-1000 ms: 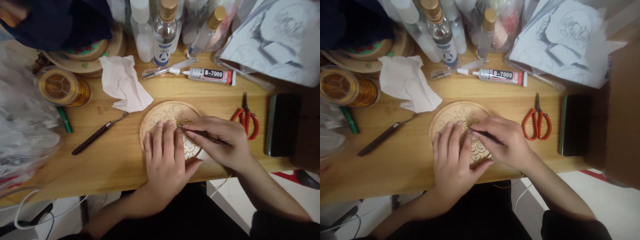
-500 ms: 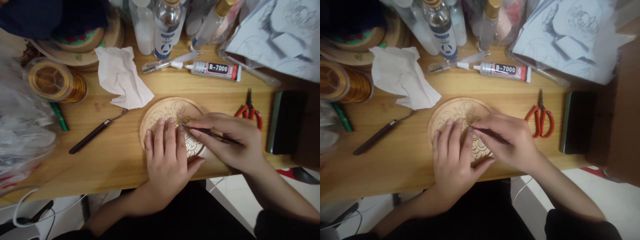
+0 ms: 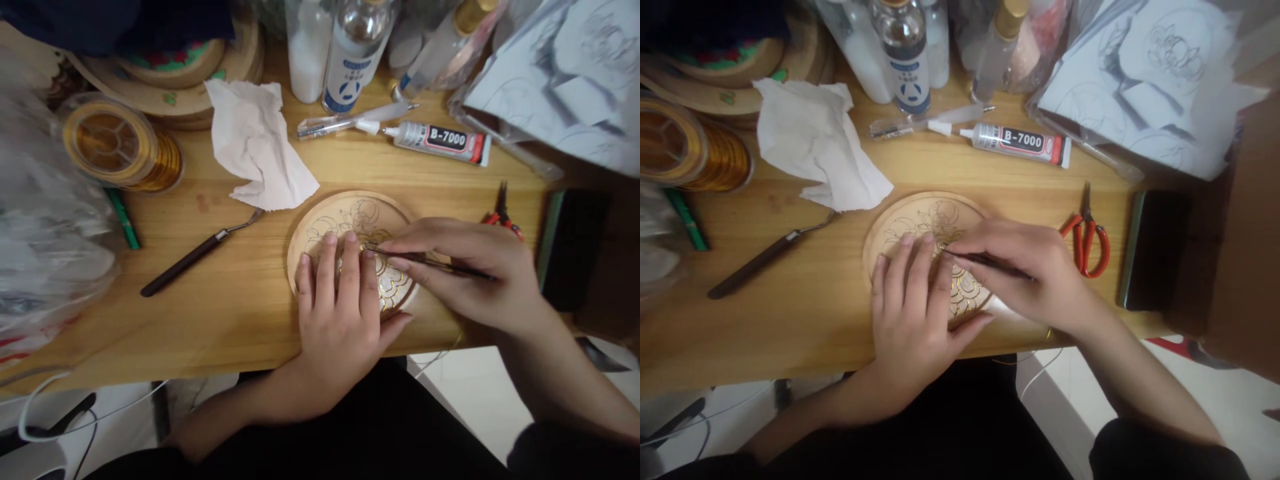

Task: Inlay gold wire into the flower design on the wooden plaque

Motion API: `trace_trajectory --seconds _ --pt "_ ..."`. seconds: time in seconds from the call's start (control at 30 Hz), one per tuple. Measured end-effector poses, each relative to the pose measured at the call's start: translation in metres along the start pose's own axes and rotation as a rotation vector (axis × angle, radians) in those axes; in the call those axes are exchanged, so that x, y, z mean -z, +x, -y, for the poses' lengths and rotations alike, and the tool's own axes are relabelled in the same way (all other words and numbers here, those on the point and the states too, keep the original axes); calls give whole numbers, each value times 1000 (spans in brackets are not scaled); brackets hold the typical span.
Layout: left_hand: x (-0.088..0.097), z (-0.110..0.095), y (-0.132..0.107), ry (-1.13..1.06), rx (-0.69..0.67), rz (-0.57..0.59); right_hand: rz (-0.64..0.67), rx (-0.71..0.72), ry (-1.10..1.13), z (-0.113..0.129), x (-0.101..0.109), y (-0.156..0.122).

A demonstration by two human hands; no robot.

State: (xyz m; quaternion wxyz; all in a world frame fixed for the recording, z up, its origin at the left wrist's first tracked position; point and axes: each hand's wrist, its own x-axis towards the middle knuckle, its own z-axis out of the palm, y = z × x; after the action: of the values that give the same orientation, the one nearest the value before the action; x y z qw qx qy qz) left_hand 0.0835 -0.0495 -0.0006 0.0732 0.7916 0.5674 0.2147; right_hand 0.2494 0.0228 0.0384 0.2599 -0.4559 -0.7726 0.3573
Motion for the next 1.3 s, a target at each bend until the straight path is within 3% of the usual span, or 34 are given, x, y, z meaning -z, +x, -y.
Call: trace_trajectory --seconds 0.3,0.5,0.67,0.83,1.0,1.3 --pt "1 1 2 -4 -18 -6 402 -17 267 -20 31 45" --pt "1 1 1 6 -20 20 586 -12 233 -23 36 67" --pt "2 1 1 10 -23 27 622 -26 177 -26 36 73" --pt "2 1 1 6 -23 39 655 -132 195 -24 35 80" --pt "2 1 1 5 -17 48 665 -55 168 -26 35 83" --pt "2 1 1 5 -23 35 738 -130 154 -25 36 91"
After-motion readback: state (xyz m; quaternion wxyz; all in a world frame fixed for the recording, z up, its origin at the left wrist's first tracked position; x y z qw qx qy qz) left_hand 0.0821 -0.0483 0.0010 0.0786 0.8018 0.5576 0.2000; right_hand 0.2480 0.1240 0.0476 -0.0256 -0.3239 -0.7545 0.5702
